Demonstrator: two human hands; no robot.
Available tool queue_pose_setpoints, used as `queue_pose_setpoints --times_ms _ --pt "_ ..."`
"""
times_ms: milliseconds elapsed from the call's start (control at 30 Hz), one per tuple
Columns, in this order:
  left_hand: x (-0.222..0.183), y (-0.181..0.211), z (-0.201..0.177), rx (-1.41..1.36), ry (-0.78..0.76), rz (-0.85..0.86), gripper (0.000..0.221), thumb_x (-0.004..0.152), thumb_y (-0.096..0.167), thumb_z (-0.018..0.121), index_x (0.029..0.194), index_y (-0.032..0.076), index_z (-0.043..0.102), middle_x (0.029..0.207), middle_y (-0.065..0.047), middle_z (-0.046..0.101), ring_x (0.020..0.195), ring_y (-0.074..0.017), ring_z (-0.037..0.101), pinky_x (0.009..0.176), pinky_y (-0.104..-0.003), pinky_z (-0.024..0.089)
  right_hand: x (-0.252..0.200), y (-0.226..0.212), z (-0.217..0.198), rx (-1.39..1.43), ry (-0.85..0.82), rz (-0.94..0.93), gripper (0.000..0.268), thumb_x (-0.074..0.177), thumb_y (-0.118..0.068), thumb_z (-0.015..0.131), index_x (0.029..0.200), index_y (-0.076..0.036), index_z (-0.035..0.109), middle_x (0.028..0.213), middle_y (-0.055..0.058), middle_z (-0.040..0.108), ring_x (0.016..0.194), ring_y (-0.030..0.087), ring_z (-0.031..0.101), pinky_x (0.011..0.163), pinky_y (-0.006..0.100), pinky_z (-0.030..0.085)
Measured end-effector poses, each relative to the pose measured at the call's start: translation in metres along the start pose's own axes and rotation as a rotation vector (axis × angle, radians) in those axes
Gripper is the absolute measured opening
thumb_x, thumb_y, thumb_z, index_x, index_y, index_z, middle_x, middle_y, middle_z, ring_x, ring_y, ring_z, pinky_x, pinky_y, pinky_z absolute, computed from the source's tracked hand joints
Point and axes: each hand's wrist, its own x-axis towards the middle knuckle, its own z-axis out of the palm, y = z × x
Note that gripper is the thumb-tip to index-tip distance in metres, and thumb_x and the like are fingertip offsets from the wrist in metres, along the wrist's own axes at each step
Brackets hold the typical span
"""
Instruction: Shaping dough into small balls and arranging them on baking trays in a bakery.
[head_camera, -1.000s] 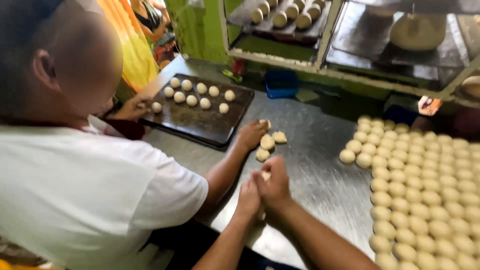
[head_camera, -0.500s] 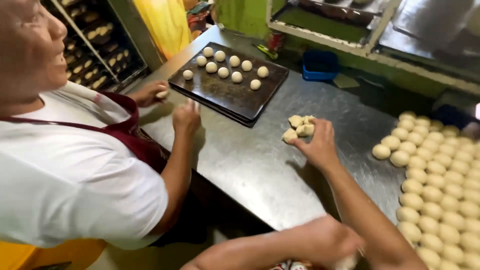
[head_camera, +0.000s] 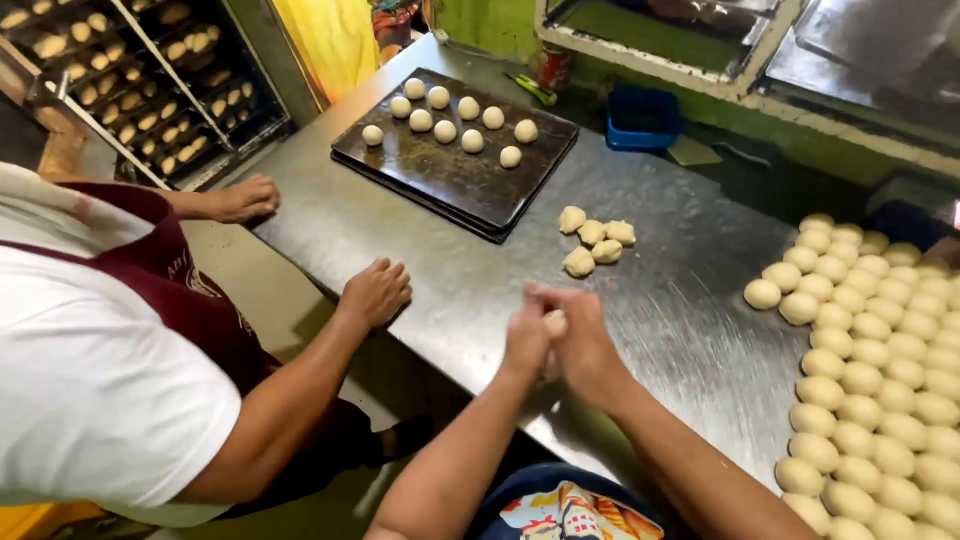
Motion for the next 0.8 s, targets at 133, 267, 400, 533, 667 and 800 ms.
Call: queue_pose_setpoints --times_ms 133,267,400,533,667,800 --pt "-0.003 -0.005 0.003 -0.188 -0.025 -0.027 0.068 0.102 0.061 0.044 0.099 0.004 0.081 0.101 -0.019 0.076 0.106 -0.0268 0.07 0.107 -0.042 0.047 -0.001 0.031 -0.006 -0.252 -0.064 -0.22 0.043 0.093 -0.055 0.063 0.111 -0.016 0.068 0.096 0.009 0.06 0.092 0.036 0.057 0.087 0.046 0.045" --pt "-0.054 0.008 0.032 0.139 -0.417 0.28 0.042 0.106 0.037 0.05 0.107 0.005 0.077 0.107 -0.017 0.076 0.106 -0.0284 0.07 0.102 -0.047 0.048 0.046 0.062 -0.017 -0.545 0.208 -0.017 0.046 0.089 -0.056 0.081 0.099 -0.014 0.066 0.062 0.017 0.064 0.063 0.042 0.071 0.052 0.045 0.052" --pt "-0.095 -0.032 0.065 0.559 -0.935 0.579 0.028 0.103 0.033 0.049 0.106 0.02 0.074 0.105 -0.001 0.079 0.095 -0.0221 0.075 0.092 -0.036 0.055 0.063 0.078 -0.041 -0.421 -0.043 0.294 0.083 0.079 -0.05 0.085 0.14 -0.008 0.049 0.129 0.016 0.046 0.121 0.035 0.048 0.101 0.048 0.041" --pt "-0.043 -0.014 0.033 0.254 -0.465 0.611 0.054 0.1 0.041 0.051 0.146 0.017 0.04 0.127 -0.012 0.063 0.116 -0.0232 0.063 0.107 -0.043 0.05 0.021 0.027 -0.038 -0.413 -0.008 -0.025 0.045 0.094 -0.051 0.068 0.11 -0.009 0.065 0.126 0.02 0.05 0.112 0.046 0.055 0.095 0.054 0.047" --pt "-0.014 -0.04 0.045 -0.702 -0.194 0.106 0.063 0.109 0.057 0.04 0.155 0.014 0.039 0.119 -0.015 0.059 0.096 -0.0207 0.066 0.082 -0.033 0.057 -0.018 0.02 -0.025 -0.332 0.165 -0.381 0.03 0.087 -0.03 0.072 0.065 -0.02 0.056 0.066 0.007 0.043 0.061 0.032 0.049 0.06 0.042 0.045" --pt "-0.008 -0.079 0.044 -0.258 -0.311 0.298 0.044 0.115 0.038 0.034 0.126 0.007 0.064 0.112 -0.012 0.068 0.102 -0.0191 0.068 0.089 -0.032 0.057 -0.015 0.037 -0.031 -0.178 0.331 -0.038 0.027 0.097 -0.034 0.07 0.082 -0.018 0.055 0.074 0.008 0.053 0.069 0.032 0.059 0.065 0.037 0.048"
